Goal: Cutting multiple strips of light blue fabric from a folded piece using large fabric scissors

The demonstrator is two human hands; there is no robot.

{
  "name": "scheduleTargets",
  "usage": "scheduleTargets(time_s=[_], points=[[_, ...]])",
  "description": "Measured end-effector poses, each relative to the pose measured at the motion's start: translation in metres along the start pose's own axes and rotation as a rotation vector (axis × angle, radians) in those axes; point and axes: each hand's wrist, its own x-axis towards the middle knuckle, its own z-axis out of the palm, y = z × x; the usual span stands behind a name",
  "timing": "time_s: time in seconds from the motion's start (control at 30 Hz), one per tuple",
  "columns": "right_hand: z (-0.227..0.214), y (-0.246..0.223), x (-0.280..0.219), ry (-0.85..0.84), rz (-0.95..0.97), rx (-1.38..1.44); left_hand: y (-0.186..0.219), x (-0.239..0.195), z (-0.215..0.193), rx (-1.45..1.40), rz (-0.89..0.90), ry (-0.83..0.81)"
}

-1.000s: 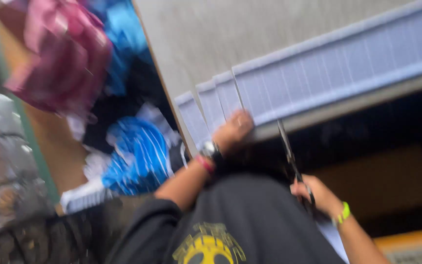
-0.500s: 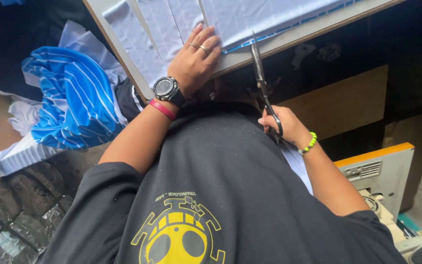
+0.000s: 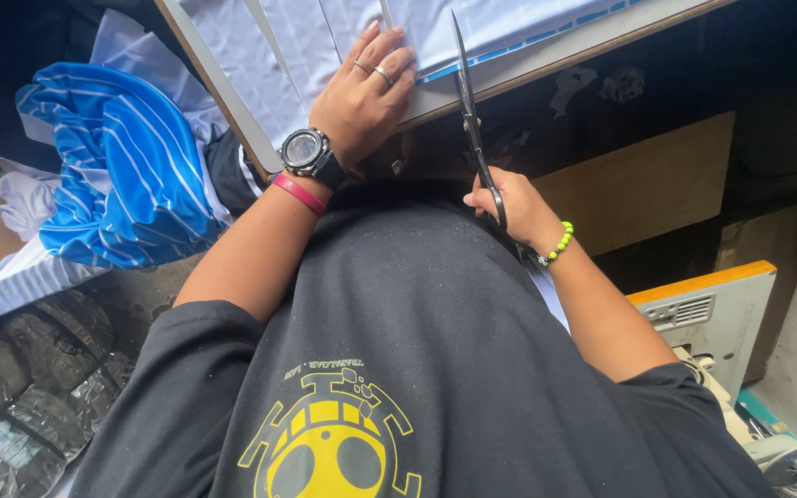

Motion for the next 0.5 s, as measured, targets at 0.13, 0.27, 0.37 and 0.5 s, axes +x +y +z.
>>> scheduleTargets(time_s=[0.13,0.27,0.37,0.5], points=[[-0.001,-0.009,0.002,0.001,0.03,-0.02,0.0,0.001,-0.001,0.019,0.001,0.002],[-0.001,-0.013,0.005,0.015,0.013,-0.021,0.0,0.0,0.0,0.018,0.0,-0.016],[-0.001,-0.018,0.004,0.025,0.035,-0.013,0.0,-0.001,0.001,0.02,-0.002,-0.018],[0.003,-0.01,0.002,0.126,-0.079,-0.006,0.001,0.001,-0.002,0.033,-0.003,-0.028]])
